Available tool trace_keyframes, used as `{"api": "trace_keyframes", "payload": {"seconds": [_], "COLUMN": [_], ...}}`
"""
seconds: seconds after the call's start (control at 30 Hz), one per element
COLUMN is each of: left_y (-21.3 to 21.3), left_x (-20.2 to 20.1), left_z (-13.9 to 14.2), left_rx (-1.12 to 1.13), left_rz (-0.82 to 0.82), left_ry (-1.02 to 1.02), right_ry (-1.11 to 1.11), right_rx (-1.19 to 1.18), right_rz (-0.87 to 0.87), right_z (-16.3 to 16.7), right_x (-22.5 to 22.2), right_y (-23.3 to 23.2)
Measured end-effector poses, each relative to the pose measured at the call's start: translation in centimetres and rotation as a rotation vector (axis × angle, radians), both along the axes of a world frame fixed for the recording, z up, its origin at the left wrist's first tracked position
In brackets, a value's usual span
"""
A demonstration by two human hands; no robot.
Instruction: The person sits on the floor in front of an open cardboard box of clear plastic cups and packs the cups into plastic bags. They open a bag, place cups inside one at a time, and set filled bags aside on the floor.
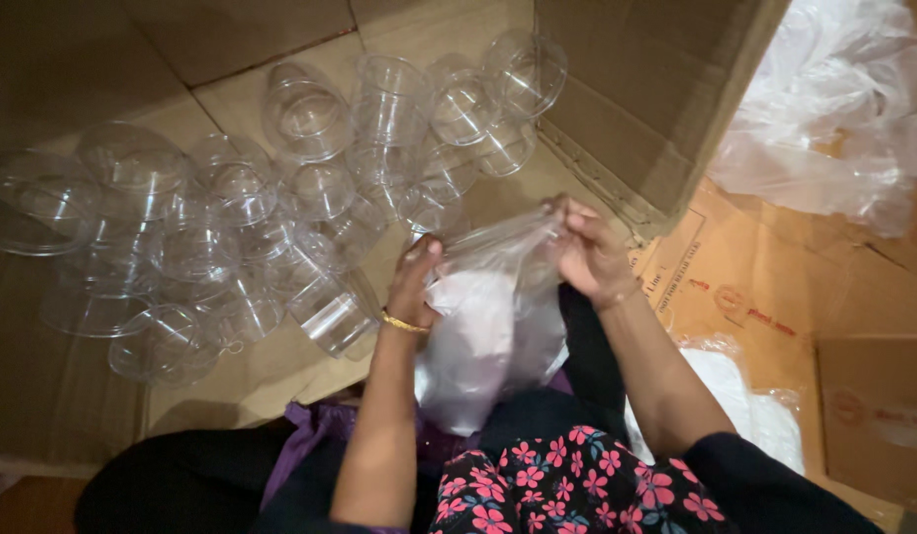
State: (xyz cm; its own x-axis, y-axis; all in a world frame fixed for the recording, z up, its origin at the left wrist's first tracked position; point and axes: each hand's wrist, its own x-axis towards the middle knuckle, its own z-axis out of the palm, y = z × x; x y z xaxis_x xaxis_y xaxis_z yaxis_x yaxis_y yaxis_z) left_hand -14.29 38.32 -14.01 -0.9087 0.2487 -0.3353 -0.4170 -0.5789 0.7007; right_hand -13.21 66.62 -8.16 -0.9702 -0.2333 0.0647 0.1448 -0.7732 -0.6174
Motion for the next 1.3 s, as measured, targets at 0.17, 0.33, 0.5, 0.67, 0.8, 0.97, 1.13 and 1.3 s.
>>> {"api": "trace_keyframes", "payload": {"seconds": [0.17,0.33,0.5,0.67,0.8,0.97,1.13,1.3], "left_y": [-0.8,1.0,0.8,2.4,4.5,4.4,6.8,10.7], "left_x": [-1.9,-3.8,-5.4,-6.7,-8.5,-7.7,-4.5,-2.1], "left_z": [-2.4,-4.9,-6.9,-9.9,-10.5,-9.1,-4.7,4.5], "left_rx": [-0.808,-1.414,-1.321,-0.42,-0.563,-1.207,-1.121,-0.822], "left_rz": [0.19,0.48,0.393,-0.087,-0.374,-0.34,0.317,0.314], "left_ry": [0.508,0.332,0.428,0.013,0.024,0.158,0.732,0.972], "right_ry": [-0.087,0.345,0.559,-0.047,-0.373,0.342,-0.122,-0.095], "right_rx": [0.658,1.242,1.479,1.291,1.32,1.974,1.111,0.295], "right_rz": [-0.003,-0.204,-0.252,0.039,0.1,0.129,-0.055,-0.118], "right_z": [-0.7,-4.6,-4.7,-3.2,-3.9,-4.5,-2.4,2.3], "right_x": [-6.3,-11.2,-11.1,-7.9,-9.3,-9.8,-5.1,1.3], "right_y": [-2.2,-7.4,-6.4,1.2,3.1,2.2,3.7,5.9]}}
